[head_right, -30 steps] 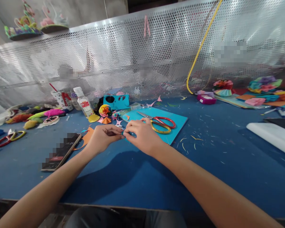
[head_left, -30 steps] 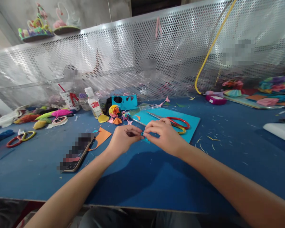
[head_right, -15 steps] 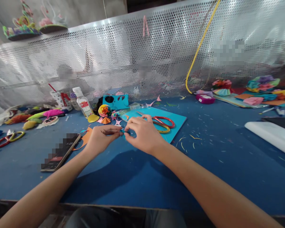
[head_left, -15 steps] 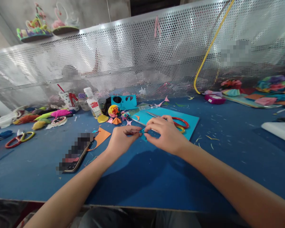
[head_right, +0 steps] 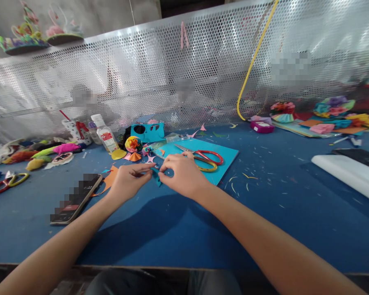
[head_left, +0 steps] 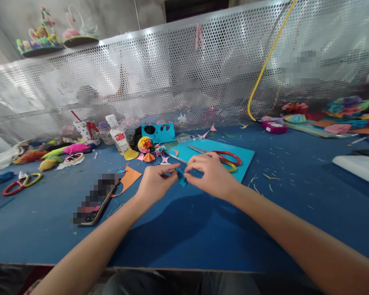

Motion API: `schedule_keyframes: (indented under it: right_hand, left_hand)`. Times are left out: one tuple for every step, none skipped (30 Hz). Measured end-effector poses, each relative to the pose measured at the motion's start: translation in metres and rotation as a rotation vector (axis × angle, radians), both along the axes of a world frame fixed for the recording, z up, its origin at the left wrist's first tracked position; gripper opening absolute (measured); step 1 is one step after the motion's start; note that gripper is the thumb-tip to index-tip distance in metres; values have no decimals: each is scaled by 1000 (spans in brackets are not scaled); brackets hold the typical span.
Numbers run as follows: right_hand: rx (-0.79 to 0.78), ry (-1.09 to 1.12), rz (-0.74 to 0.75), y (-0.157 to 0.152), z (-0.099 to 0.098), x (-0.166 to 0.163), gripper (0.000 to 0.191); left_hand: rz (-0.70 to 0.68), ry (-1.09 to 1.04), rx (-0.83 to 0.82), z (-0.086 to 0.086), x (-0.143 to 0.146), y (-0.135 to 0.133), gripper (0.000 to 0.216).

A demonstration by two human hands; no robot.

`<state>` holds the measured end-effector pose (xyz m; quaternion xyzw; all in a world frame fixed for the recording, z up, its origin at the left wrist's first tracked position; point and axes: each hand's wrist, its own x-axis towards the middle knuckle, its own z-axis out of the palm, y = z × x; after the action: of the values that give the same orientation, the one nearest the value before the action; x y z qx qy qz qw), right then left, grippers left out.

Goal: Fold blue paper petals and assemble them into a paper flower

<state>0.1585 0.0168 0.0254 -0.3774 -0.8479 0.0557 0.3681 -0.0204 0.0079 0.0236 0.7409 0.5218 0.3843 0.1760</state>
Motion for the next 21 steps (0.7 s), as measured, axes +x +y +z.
schedule_keyframes:
  right_hand:
    - [-2, -5, 6, 0, 0, 0, 8]
    - [0, -9, 13, 1, 0, 1, 9]
    - [1, -16, 21, 1, -1, 1, 10]
    - [4, -23, 28, 2, -1, 1, 11]
    - [7, -31, 33, 2, -1, 1, 12]
    - [9, -38, 37, 3, -1, 2, 13]
    - [12, -45, 39, 3, -1, 2, 14]
    - [13, -50, 41, 3, -1, 2, 14]
    - [14, -55, 43, 4, -1, 2, 15]
    - [16, -61, 45, 4, -1, 2, 16]
    - [17, -66, 47, 4, -1, 2, 16]
    - [19, -72, 49, 4, -1, 2, 17]
    - [21, -76, 50, 4, -1, 2, 17]
    - [23, -79, 53, 4, -1, 2, 16]
    - [26, -81, 60, 3, -1, 2, 16]
    - [26, -81, 70, 3, 0, 2, 15]
    - [25, -81, 81, 2, 0, 2, 15]
    - [21, -82, 94, 1, 1, 1, 15]
    - [17, -81, 105, 1, 1, 1, 15]
    - [15, -77, 113, 0, 1, 0, 15]
    - [17, -71, 118, -1, 2, -1, 15]
  left_hand:
    - [-5, 7, 0, 0, 0, 0, 30]
    - [-7, 12, 3, -1, 1, 0, 30]
    - [-9, 16, 7, -1, 1, 0, 29]
    - [-11, 17, 8, -1, 1, 0, 29]
    - [-12, 16, 7, -1, 1, 1, 29]
    - [-16, 14, 2, -1, 1, 1, 28]
    - [-23, 14, -5, -1, 1, 1, 27]
    - [-34, 13, -11, 0, 1, 1, 25]
    - [-47, 11, -16, 0, 1, 2, 23]
    - [-57, 7, -20, 0, 1, 2, 22]
    - [-64, -2, -23, 1, 0, 2, 20]
    - [-65, -16, -29, 1, 0, 2, 19]
    - [-61, -35, -37, 2, 0, 2, 18]
    - [-55, -55, -50, 3, 0, 2, 17]
    - [-51, -73, -64, 4, 0, 1, 17]
    - [-50, -88, -79, 5, 0, 1, 17]
    - [-54, -99, -91, 6, 0, 1, 17]
    - [-63, -106, -97, 7, 0, 0, 17]
    - [-76, -112, -96, 8, 0, 0, 16]
    - [-90, -119, -92, 9, 0, 0, 15]
    - [-103, -126, -87, 10, 0, -1, 15]
